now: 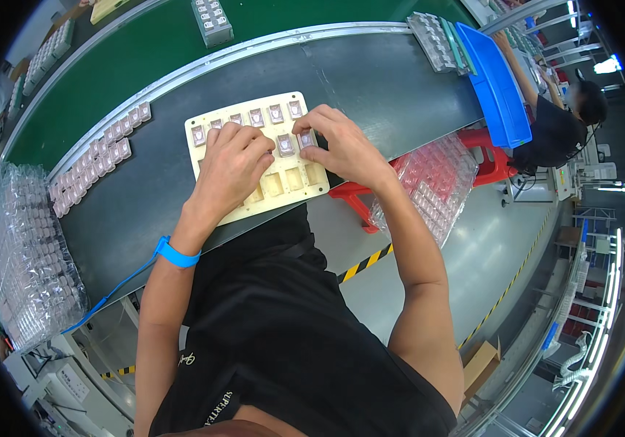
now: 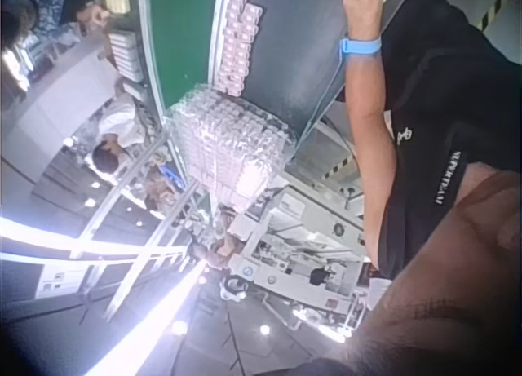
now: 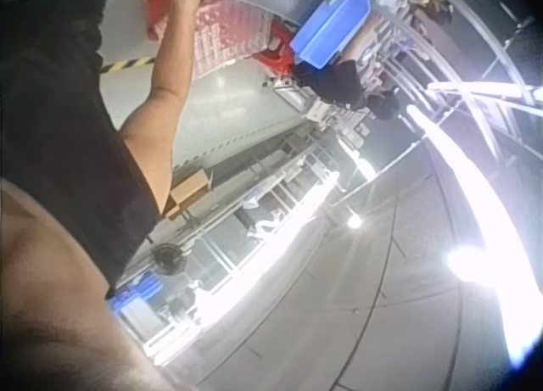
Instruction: Assembling small electronic components into individual trays and then placing them into a larger tray on an assembly line.
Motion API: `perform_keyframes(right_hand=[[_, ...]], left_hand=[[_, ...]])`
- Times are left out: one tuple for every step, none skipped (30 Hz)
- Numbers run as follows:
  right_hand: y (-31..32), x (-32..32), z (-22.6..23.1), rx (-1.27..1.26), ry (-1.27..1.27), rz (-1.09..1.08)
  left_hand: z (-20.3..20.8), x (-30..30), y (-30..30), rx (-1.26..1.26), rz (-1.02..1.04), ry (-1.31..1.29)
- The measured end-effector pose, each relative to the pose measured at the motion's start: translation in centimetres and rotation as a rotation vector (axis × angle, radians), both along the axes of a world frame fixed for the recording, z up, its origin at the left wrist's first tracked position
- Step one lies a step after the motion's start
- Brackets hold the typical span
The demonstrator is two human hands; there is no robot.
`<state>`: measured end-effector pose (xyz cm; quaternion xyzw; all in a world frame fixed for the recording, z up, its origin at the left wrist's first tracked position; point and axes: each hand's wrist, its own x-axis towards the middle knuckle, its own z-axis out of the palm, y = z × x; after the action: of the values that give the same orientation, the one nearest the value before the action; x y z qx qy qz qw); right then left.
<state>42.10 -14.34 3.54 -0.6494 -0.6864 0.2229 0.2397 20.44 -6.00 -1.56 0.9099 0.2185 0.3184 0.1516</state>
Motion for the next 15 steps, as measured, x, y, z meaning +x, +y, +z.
perform_keyframes(right_hand=[[0.1,0.2,-0.1,0.000,0.002,-0.002],[0.2,0.4,-0.3,-0.013,0.003,0.020],[0.3,0.6,-0.4,-0.025,0.004,0.041],[0.3,0.7,-0.5,-0.025,0.006,0.042],[0.3,0.8,-0.6,-0.030,-0.019,0.050],[0.3,0.8,-0.6,-0.036,-0.044,0.058],[0.3,0.6,-0.5,-0.036,-0.044,0.062],[0.2,0.3,-0.2,-0.006,-0.076,0.037],[0.1,0.0,-0.1,0.023,-0.108,0.012],[0.0,-0.4,-0.2,0.021,-0.108,0.010],[0.1,-0.9,-0.4,0.052,-0.136,0.002],[0.0,-1.3,-0.6,0.082,-0.164,-0.006],[0.1,-1.6,-0.7,0.082,-0.165,-0.007],[0.1,-1.7,-0.9,0.054,-0.171,-0.001],[0.1,-1.8,-1.0,0.026,-0.177,0.005]], left_hand=[[0.0,0.1,0.0,0.018,-0.004,0.025],[0.0,0.1,0.1,0.018,-0.005,0.027],[0.0,0.2,0.1,0.011,-0.015,0.010],[0.0,0.1,0.2,0.005,-0.022,-0.008],[0.0,0.1,0.1,0.006,-0.022,-0.006],[0.0,0.1,0.1,0.004,-0.025,-0.009],[0.0,0.1,0.0,0.002,-0.023,-0.012],[0.0,0.1,0.0,0.003,-0.020,-0.011],[-0.1,0.1,0.1,-0.005,-0.002,0.021],[-0.1,0.2,0.0,-0.014,0.012,0.054],[-0.1,0.3,-0.1,-0.016,0.010,0.055],[-0.1,0.4,-0.1,-0.009,0.014,0.025],[-0.1,0.4,-0.1,0.001,0.020,-0.006],[-0.1,0.5,-0.1,0.001,0.019,-0.006],[-0.1,0.5,-0.2,-0.003,0.022,-0.011]])
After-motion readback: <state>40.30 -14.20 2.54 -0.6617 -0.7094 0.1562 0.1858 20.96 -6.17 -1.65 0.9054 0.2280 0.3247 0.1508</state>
